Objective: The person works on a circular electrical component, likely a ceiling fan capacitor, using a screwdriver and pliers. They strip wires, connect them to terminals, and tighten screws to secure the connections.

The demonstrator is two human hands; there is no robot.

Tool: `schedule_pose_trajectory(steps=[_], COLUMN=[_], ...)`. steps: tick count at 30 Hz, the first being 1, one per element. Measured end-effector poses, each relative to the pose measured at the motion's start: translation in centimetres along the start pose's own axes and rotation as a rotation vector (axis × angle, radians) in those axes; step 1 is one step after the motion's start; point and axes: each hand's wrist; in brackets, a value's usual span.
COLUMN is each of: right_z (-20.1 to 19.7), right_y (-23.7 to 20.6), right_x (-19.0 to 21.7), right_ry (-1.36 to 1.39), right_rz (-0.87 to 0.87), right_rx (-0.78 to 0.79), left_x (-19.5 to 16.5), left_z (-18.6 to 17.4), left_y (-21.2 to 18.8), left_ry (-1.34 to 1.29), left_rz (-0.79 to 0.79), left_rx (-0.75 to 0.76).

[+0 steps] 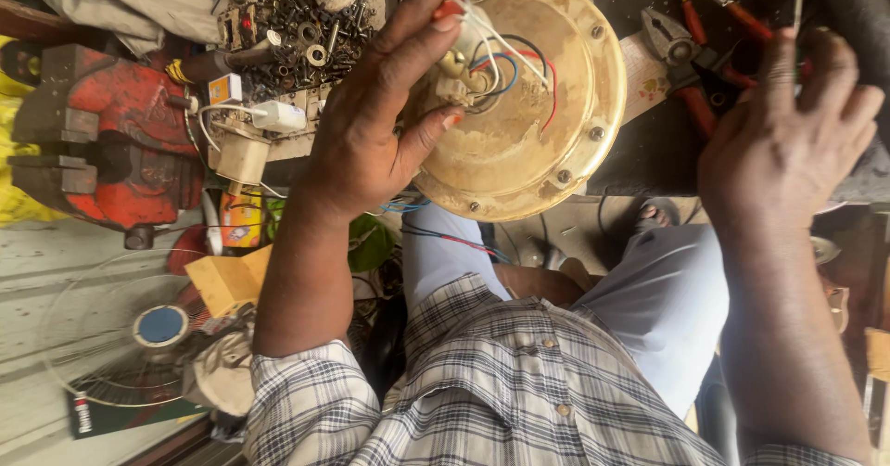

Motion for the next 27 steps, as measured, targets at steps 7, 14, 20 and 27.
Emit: schedule_pose_trajectory(steps=[7,14,20,27], right_z=[-3.0,-5.1,-9.8,-14.9], right_y=[1.2,1.1,2.6,6.4], right_x=[2.1,1.4,1.4,7.8], right_ry=[0.046,0.071,0.274,0.223], right_rz=[-0.004,-0.136,-0.434,-0.867], right_rx=[0.096,-0.030,-0.135,-0.222], left_x=[1.5,1.2,0.2,-1.0], left_z=[0.9,2.6,3.6,4.3], left_y=[-0.6,-1.3,-2.6,-1.7], left_ry=[0.007,0.007,-0.027,-0.020], left_rz=[0.034,0.031,0.035,0.003], left_rx=[-0.045,-0.104,-0.237,-0.323])
Point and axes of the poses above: each hand's wrist, its own y-axis towards the middle knuckle, its own z-axis out of the palm, x = y × z, and after that the axes turned 12 degrees about x, right-handed
